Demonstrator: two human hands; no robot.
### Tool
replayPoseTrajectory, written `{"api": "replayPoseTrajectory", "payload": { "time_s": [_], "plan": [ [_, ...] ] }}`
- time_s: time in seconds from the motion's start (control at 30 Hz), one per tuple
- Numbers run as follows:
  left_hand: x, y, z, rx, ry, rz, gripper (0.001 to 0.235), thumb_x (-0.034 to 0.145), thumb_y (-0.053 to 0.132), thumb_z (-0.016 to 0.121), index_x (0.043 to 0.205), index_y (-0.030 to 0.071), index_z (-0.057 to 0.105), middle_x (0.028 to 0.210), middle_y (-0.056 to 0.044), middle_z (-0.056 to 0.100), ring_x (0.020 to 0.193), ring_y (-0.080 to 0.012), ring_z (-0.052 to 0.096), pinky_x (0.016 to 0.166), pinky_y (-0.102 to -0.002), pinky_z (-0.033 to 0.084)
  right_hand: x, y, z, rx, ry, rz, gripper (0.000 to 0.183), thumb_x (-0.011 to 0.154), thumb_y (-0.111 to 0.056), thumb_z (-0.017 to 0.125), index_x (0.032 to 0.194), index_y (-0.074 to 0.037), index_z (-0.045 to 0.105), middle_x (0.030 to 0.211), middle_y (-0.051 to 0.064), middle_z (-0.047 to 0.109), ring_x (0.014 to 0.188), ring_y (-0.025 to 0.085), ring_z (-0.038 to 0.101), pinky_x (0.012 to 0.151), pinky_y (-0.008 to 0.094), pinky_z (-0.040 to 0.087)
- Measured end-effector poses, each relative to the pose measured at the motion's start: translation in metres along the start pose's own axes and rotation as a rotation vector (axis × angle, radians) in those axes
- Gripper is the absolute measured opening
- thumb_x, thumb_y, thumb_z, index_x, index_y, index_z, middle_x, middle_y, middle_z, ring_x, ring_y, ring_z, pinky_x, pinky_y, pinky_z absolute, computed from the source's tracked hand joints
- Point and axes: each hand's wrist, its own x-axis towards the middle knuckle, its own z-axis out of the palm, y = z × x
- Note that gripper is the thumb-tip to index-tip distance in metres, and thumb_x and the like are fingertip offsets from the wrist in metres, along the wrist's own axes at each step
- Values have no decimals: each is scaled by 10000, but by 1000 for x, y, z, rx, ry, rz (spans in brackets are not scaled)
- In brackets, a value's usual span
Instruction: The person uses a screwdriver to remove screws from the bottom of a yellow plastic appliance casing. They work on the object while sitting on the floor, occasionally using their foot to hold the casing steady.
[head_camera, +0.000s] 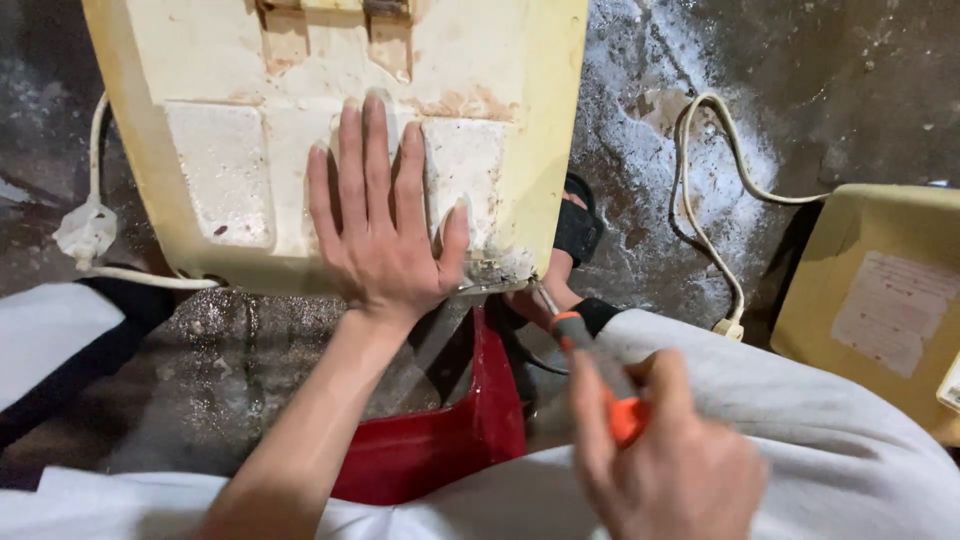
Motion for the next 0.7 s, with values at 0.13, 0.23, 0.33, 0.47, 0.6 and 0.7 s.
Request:
{"api": "replayPoseTrajectory", "payload": {
  "time_s": [0.13, 0.23, 0.33, 0.47, 0.6, 0.7],
  "plan": [
    [4, 1, -6, -41, 23, -5, 667, 1043, 554, 270, 1499, 115, 481, 1574, -131, 474, 1512, -284, 451, 1294, -517, 327, 12, -4, -17, -92, -175, -12, 544, 923, -743, 560, 736, -232, 583, 515, 127, 627, 504, 384, 655, 494, 496, 492],
    [12, -1, -19, -16, -53, 41, 666, 1058, 520, 291, 1505, 73, 500, 1574, -170, 456, 1500, -314, 442, 1272, -541, 311, 22, -15, -32, -158, -284, -13, 592, 934, -758, 498, 683, -230, 588, 565, 167, 667, 569, 417, 695, 530, 509, 520],
    [22, -1, -29, -60, 10, 55, 632, 1078, 473, 294, 1449, 42, 570, 1513, -206, 527, 1438, -337, 507, 1222, -551, 343, 20, -25, -35, -230, -500, -58, 616, 921, -810, 415, 828, -234, 611, 674, 158, 716, 710, 454, 720, 628, 584, 529],
    [11, -4, -16, -100, 29, 22, 635, 1075, 514, 262, 1483, 83, 490, 1559, -166, 469, 1479, -312, 470, 1252, -546, 332, 10, -24, -36, -15, -594, 44, 551, 925, -675, 490, 779, -152, 587, 769, 202, 725, 849, 493, 656, 734, 577, 477],
    [21, -9, -41, -111, 74, 48, 613, 1088, 441, 288, 1463, 43, 565, 1520, -183, 525, 1438, -303, 506, 1206, -527, 385, 8, -32, -56, 397, -649, 235, 538, 954, -512, 520, 615, -97, 473, 428, 74, 698, 537, 236, 707, 678, 350, 502],
    [9, -10, -24, -169, 16, -5, 637, 1084, 497, 258, 1546, 94, 433, 1610, -145, 409, 1514, -292, 424, 1253, -567, 348, 14, -43, -72, 350, -702, 244, 528, 967, -493, 477, 660, -94, 635, 443, 91, 698, 594, 204, 715, 751, 323, 513]
  ]
}}
